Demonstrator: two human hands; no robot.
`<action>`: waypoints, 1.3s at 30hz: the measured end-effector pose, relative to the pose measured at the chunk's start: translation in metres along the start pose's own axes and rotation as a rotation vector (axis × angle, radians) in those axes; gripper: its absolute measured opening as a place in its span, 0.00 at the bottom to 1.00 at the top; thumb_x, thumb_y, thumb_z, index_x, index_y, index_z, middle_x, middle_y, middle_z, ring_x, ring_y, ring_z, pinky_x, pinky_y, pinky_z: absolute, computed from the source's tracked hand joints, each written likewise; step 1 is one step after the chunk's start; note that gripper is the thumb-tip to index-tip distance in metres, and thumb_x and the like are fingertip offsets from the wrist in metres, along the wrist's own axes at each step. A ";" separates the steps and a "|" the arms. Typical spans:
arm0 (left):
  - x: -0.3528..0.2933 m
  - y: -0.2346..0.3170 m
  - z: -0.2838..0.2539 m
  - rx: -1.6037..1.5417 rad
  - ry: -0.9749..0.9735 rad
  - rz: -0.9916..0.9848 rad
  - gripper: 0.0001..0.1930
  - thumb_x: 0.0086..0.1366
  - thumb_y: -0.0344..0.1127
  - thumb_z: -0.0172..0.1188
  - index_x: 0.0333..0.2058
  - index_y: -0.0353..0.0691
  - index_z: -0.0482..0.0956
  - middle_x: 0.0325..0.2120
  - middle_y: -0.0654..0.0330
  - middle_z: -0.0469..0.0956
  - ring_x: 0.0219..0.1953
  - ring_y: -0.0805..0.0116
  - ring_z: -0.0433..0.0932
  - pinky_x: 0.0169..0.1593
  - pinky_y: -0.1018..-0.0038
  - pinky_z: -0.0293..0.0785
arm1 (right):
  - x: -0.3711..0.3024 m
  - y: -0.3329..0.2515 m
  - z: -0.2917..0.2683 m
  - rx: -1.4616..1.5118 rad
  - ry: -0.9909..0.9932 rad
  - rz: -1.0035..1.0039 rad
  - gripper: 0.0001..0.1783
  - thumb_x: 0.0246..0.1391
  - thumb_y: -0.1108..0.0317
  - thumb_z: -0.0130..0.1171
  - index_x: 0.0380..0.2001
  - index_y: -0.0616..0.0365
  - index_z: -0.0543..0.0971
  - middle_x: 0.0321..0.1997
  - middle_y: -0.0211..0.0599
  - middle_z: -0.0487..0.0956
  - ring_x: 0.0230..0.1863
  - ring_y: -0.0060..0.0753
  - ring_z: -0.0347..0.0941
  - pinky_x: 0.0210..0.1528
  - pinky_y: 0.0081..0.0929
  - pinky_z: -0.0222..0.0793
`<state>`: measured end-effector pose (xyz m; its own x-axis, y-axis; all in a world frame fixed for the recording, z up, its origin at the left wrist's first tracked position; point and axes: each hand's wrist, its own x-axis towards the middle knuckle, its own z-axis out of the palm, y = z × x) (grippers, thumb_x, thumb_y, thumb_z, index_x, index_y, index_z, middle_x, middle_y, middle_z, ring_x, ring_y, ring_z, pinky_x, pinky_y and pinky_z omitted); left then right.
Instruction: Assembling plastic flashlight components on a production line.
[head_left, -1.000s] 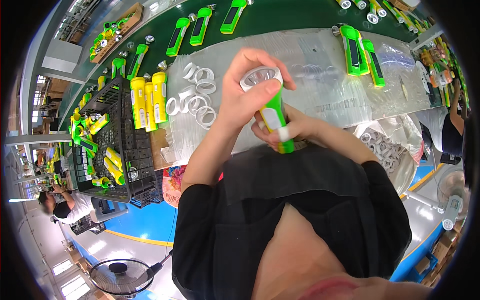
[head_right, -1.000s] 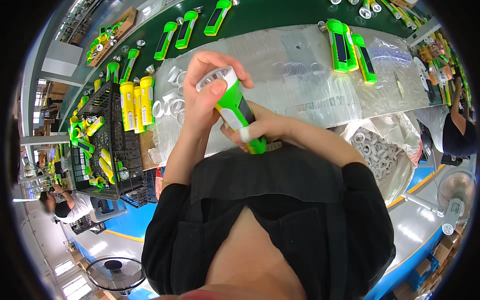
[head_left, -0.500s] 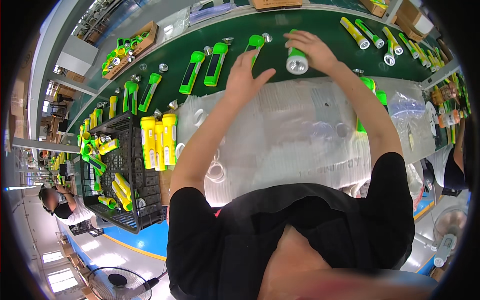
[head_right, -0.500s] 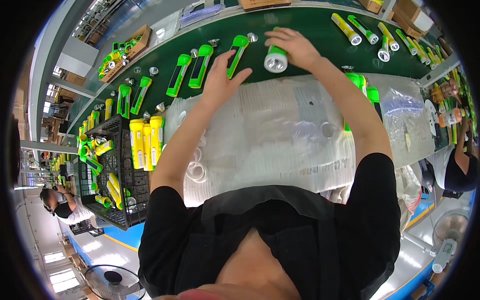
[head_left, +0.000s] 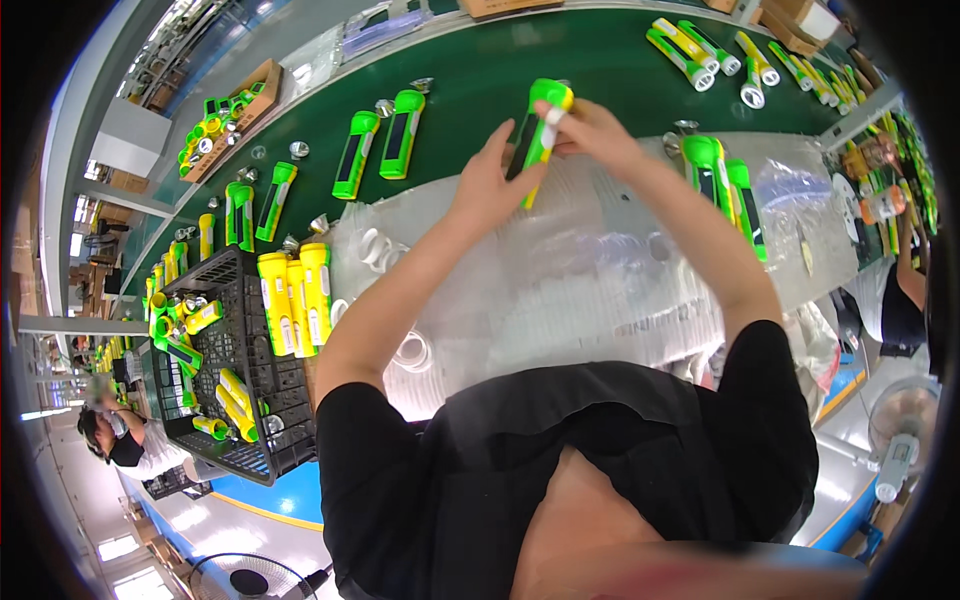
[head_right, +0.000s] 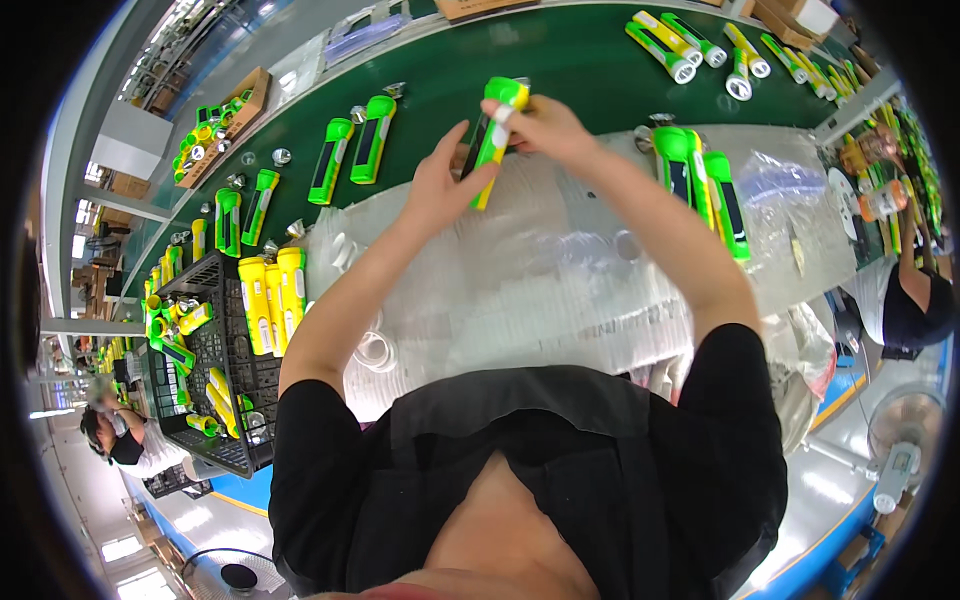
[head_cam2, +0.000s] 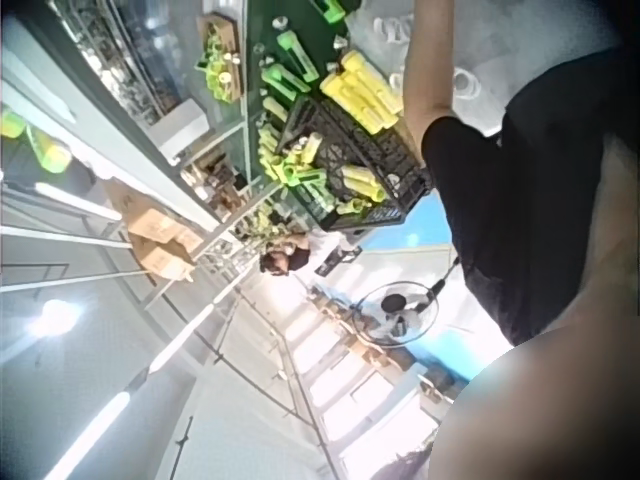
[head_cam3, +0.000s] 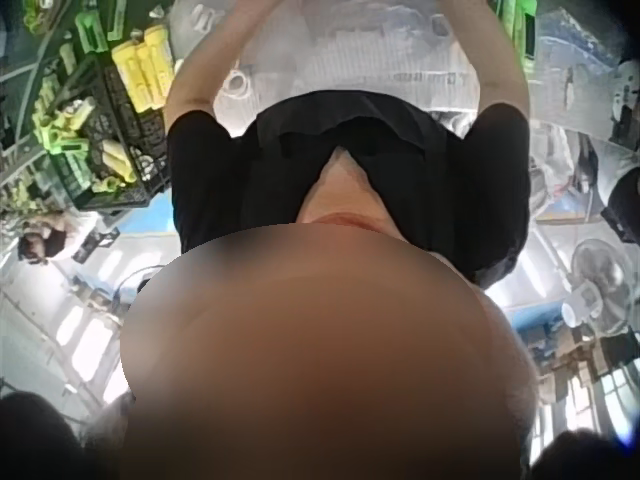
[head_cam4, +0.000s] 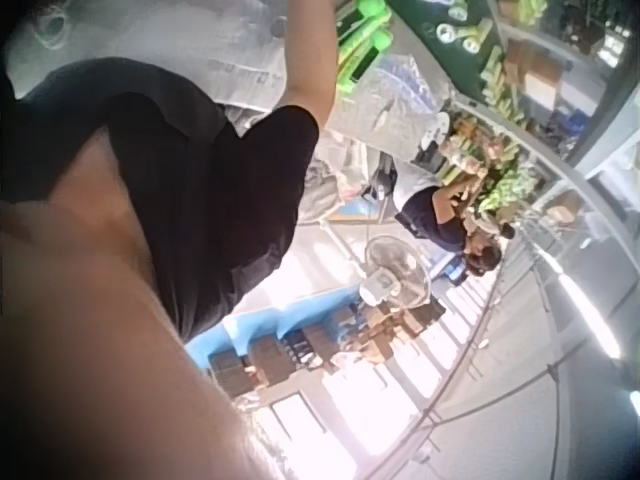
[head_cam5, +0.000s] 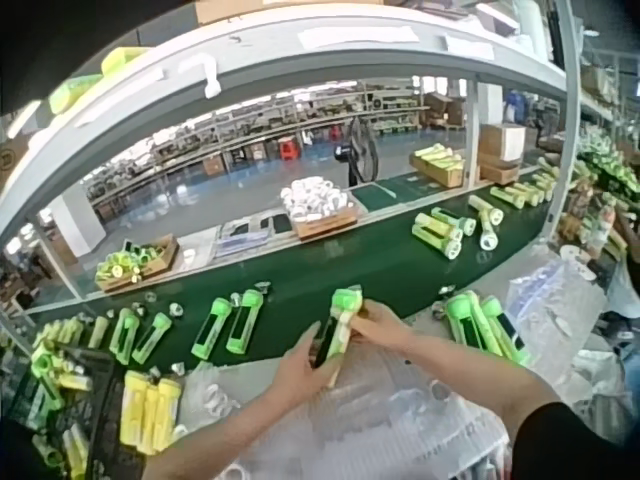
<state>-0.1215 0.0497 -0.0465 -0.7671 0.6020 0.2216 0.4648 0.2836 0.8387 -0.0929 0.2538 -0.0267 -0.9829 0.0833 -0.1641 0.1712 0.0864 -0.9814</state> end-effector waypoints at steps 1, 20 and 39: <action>-0.020 0.015 0.008 -0.062 -0.029 0.002 0.40 0.57 0.44 0.67 0.62 0.28 0.59 0.39 0.48 0.80 0.39 0.57 0.82 0.41 0.68 0.77 | -0.027 -0.004 0.022 0.182 0.071 -0.042 0.33 0.56 0.43 0.61 0.51 0.61 0.73 0.43 0.37 0.78 0.42 0.27 0.77 0.46 0.29 0.75; -0.141 0.087 0.002 -0.750 0.016 -0.020 0.13 0.70 0.39 0.56 0.39 0.34 0.83 0.32 0.60 0.80 0.34 0.73 0.75 0.38 0.75 0.72 | -0.216 0.020 0.106 0.471 -0.308 -0.117 0.33 0.60 0.43 0.56 0.54 0.61 0.67 0.40 0.41 0.76 0.39 0.33 0.78 0.40 0.30 0.74; -0.090 0.005 0.088 0.324 -0.020 0.353 0.29 0.53 0.41 0.69 0.53 0.37 0.75 0.45 0.51 0.77 0.51 0.53 0.73 0.52 0.60 0.69 | -0.240 0.048 0.059 0.669 0.125 -0.122 0.27 0.64 0.47 0.50 0.56 0.57 0.67 0.33 0.42 0.75 0.28 0.32 0.72 0.30 0.27 0.67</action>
<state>-0.0112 0.0625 -0.1059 -0.5303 0.7167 0.4529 0.8119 0.2753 0.5149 0.1473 0.1791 -0.0403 -0.9704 0.2294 -0.0757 -0.0578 -0.5250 -0.8491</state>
